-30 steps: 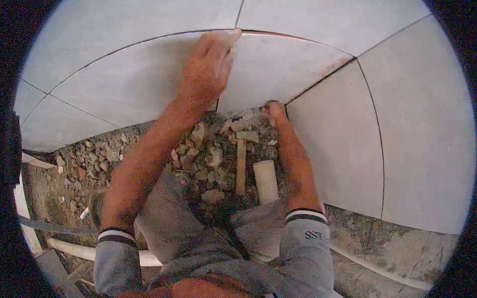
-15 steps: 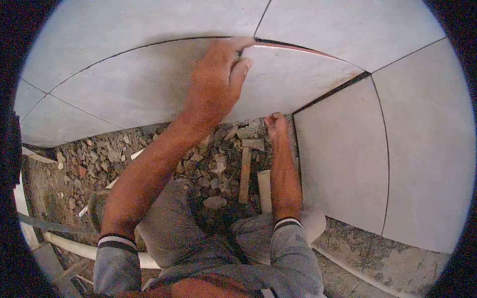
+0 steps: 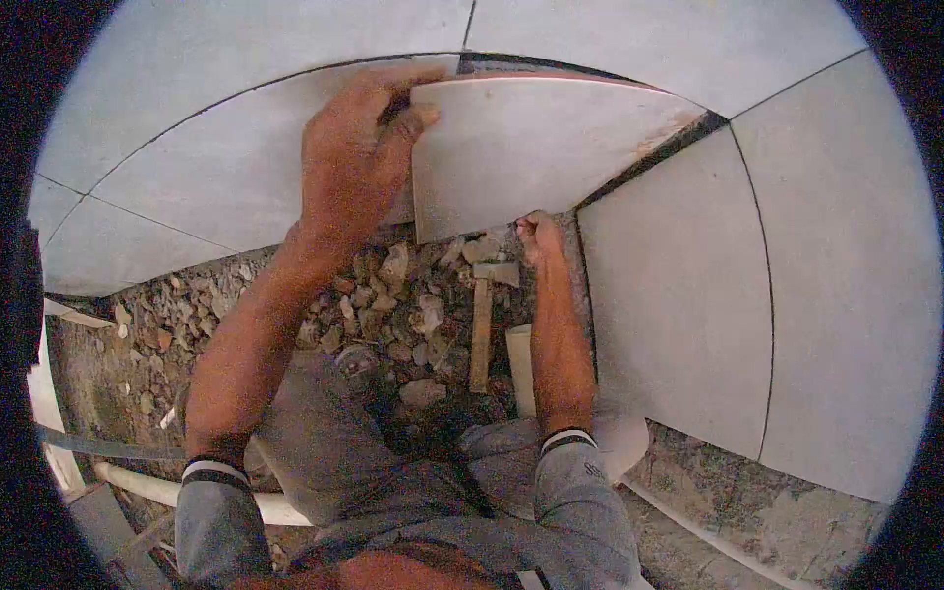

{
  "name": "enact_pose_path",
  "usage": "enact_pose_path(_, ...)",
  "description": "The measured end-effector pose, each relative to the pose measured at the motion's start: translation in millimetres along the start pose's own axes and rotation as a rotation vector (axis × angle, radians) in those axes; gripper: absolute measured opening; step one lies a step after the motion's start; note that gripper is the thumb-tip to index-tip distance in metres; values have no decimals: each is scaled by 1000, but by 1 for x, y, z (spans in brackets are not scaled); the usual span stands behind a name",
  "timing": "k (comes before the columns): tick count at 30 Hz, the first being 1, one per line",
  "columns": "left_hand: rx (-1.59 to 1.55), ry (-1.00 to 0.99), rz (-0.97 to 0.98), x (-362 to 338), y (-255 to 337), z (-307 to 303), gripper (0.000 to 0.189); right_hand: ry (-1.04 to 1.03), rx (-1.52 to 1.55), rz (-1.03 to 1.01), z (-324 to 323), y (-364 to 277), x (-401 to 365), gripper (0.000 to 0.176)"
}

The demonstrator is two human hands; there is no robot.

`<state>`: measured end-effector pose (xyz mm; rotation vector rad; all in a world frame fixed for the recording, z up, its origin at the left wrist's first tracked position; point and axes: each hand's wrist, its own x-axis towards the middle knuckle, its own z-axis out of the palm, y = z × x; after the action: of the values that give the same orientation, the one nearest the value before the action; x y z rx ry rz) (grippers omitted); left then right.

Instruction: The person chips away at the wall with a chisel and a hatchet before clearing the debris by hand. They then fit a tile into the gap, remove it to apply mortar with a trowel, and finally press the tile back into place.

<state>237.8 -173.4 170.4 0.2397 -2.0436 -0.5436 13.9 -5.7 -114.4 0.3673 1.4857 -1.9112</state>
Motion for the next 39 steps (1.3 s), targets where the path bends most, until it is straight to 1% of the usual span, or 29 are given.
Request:
enact_pose_path(1,-3,2,-21,0,1,0,25,2,-2,-1,-4,0,2,3)
enact_pose_path(3,-1,18,-18,2,3,1,23,-97,46,40,-6,0,8,3)
enact_pose_path(4,2,31,-20,2,2,1,21,-99,46,43,-8,0,12,3)
enact_pose_path(7,-77,84,23,1,-2,7,22,-131,-40,65,-11,-2,14,5)
enact_pose_path(8,-79,78,18,-1,-1,11,22,-110,27,65,-8,-2,13,6)
enact_pose_path(9,-45,73,67,-1,3,15,24,-94,92,62,-6,-1,14,6)
enact_pose_path(10,-8,74,117,1,7,19,25,-99,89,62,-6,2,18,6)
enact_pose_path(11,-2,78,118,1,12,20,25,-129,159,51,-4,7,20,6)
enact_pose_path(12,-70,68,110,1,17,21,25,-159,230,43,-2,10,19,5)
enact_pose_path(13,-139,57,102,2,19,20,26,-164,231,46,-1,11,18,5)
enact_pose_path(15,-97,77,134,4,16,14,25,-188,51,39,1,10,14,4)
enact_pose_path(16,-64,100,162,5,14,11,24,-187,53,42,3,10,11,4)
enact_pose_path(17,-65,98,161,4,13,6,24,-140,106,36,6,11,9,4)
enact_pose_path(19,-40,7,69,3,16,-7,22,-91,158,33,12,8,-5,4)
enact_pose_path(20,-40,6,68,2,14,-10,22,-90,83,-9,16,3,-14,4)
enact_pose_path(21,-72,36,53,1,13,-13,23,-90,11,-51,17,2,-21,4)
enact_pose_path(23,-106,63,42,1,12,-20,24,-91,47,-38,15,8,-21,4)
enact_pose_path(25,-192,94,-96,0,13,-30,18,-96,80,-21,18,13,-27,5)
enact_pose_path(28,-90,85,-78,3,8,-50,16,-123,78,40,28,35,-46,6)
enact_pose_path(29,-61,73,-88,4,10,-59,16,-140,97,19,32,40,-54,6)
enact_pose_path(30,-216,-10,-288,7,15,-68,29,-158,119,2,35,48,-59,7)
enact_pose_path(31,-277,-49,-387,12,7,-82,36,-176,125,32,29,61,-56,7)
enact_pose_path(32,-334,-83,-489,16,0,-96,43,-292,-271,-256,18,78,-44,7)
enact_pose_path(33,-525,-437,-413,26,-31,-123,40,-301,-59,-130,24,85,-47,7)
enact_pose_path(34,-612,-611,-373,25,-37,-131,39,-287,157,-7,30,92,-51,8)
enact_pose_path(35,-694,-788,-336,24,-44,-139,37,-306,162,3,35,100,-53,8)
enact_pose_path(37,-38,-184,-296,-3,-41,-118,18,-305,176,73,32,124,-56,11)
enact_pose_path(38,-23,-184,-296,-6,-43,-122,18,-318,179,82,31,137,-56,11)
enact_pose_path(39,-28,-188,-311,-7,-45,-129,18,-453,-179,-129,29,151,-55,8)
